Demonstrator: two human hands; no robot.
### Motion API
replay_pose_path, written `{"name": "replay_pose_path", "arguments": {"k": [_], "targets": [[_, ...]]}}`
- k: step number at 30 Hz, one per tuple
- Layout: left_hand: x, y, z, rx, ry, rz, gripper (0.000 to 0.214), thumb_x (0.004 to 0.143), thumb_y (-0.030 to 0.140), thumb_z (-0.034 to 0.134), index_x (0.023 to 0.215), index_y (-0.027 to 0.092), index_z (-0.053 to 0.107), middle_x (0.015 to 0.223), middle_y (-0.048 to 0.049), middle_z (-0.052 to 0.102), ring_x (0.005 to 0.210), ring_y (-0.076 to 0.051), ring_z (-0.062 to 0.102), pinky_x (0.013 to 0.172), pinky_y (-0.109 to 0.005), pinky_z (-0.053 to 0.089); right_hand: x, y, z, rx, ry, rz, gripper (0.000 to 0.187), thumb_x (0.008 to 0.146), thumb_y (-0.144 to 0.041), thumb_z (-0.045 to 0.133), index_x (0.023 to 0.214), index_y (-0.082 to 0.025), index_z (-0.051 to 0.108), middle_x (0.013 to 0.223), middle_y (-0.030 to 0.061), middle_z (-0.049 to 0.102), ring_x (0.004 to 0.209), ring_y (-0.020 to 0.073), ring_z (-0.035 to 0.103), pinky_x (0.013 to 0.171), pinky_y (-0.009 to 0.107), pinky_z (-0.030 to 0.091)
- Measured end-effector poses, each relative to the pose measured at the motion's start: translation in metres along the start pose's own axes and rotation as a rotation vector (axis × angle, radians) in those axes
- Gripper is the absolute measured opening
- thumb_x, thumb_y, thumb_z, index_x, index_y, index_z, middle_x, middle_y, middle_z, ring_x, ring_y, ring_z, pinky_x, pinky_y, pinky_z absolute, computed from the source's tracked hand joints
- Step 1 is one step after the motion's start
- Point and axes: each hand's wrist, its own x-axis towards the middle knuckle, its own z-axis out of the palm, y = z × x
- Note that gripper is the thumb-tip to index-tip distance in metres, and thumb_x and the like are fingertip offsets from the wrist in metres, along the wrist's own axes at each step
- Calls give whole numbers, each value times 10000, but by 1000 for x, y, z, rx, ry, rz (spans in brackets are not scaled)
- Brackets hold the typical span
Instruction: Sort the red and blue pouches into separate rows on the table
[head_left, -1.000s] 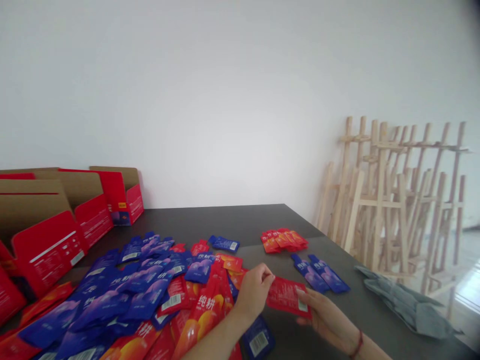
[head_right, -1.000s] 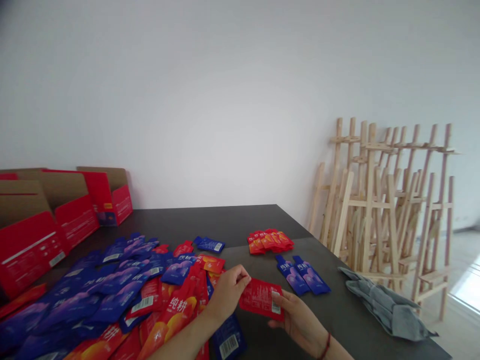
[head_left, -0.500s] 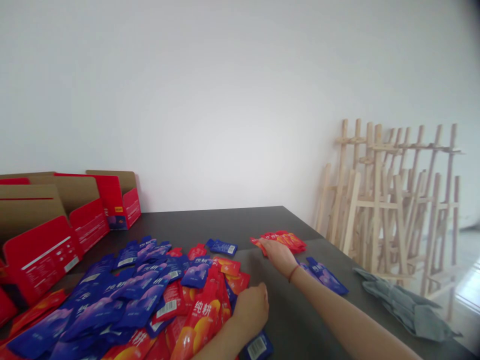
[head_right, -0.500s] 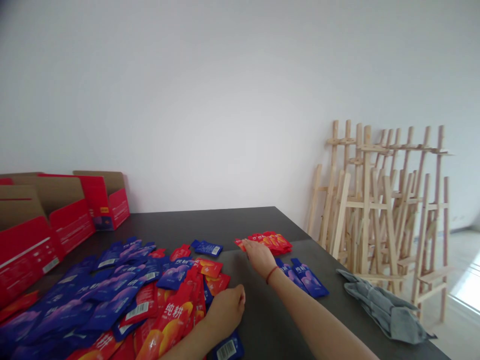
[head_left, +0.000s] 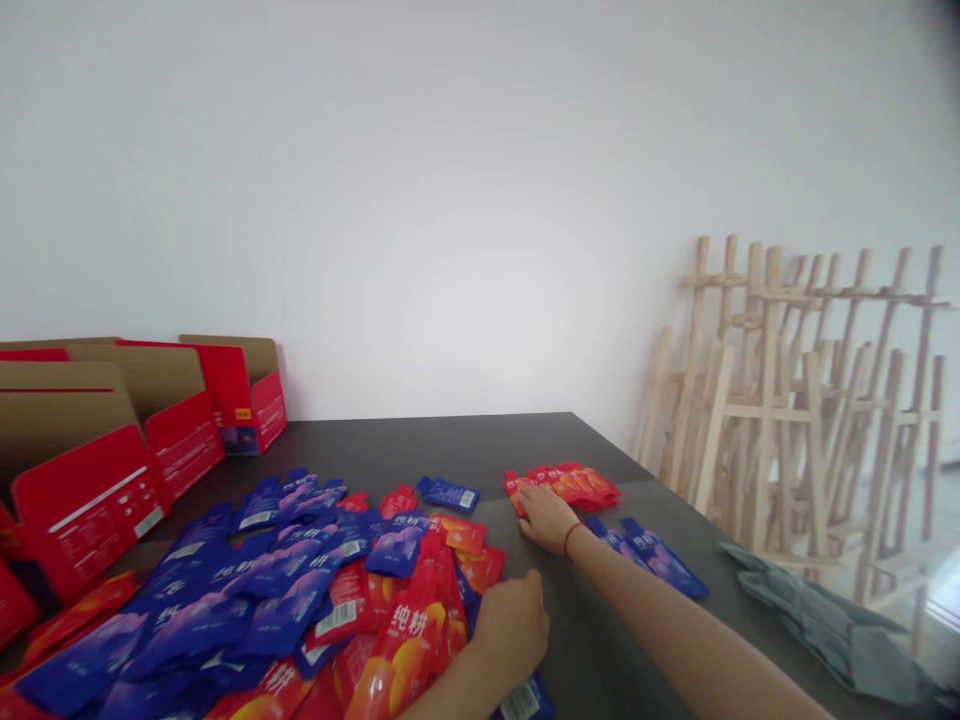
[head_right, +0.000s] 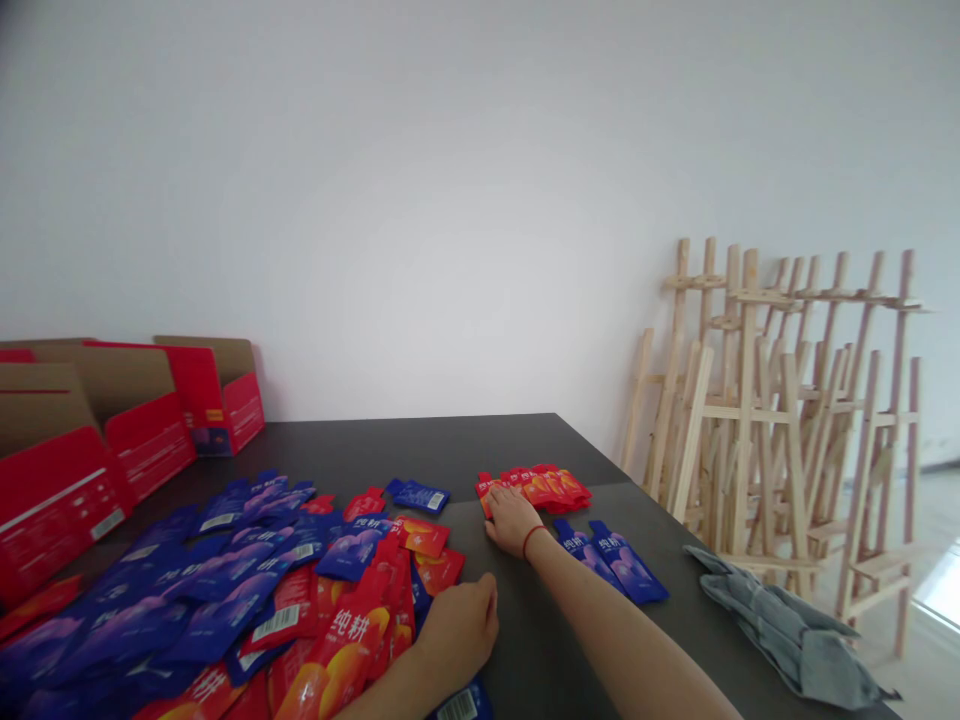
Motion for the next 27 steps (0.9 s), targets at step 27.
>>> {"name": "replay_pose_path", "arguments": {"k": [27], "targets": [[13,-10,-23,-900,314,-49,146,780,147,354,767,203,489,640,33,523,613,-120,505,590,-225,385,-177,-116,-55,525,-68,-134,666,663,-125,464,1326,-96,522,1350,165,540,1228,272,510,1063,407,376]]}}
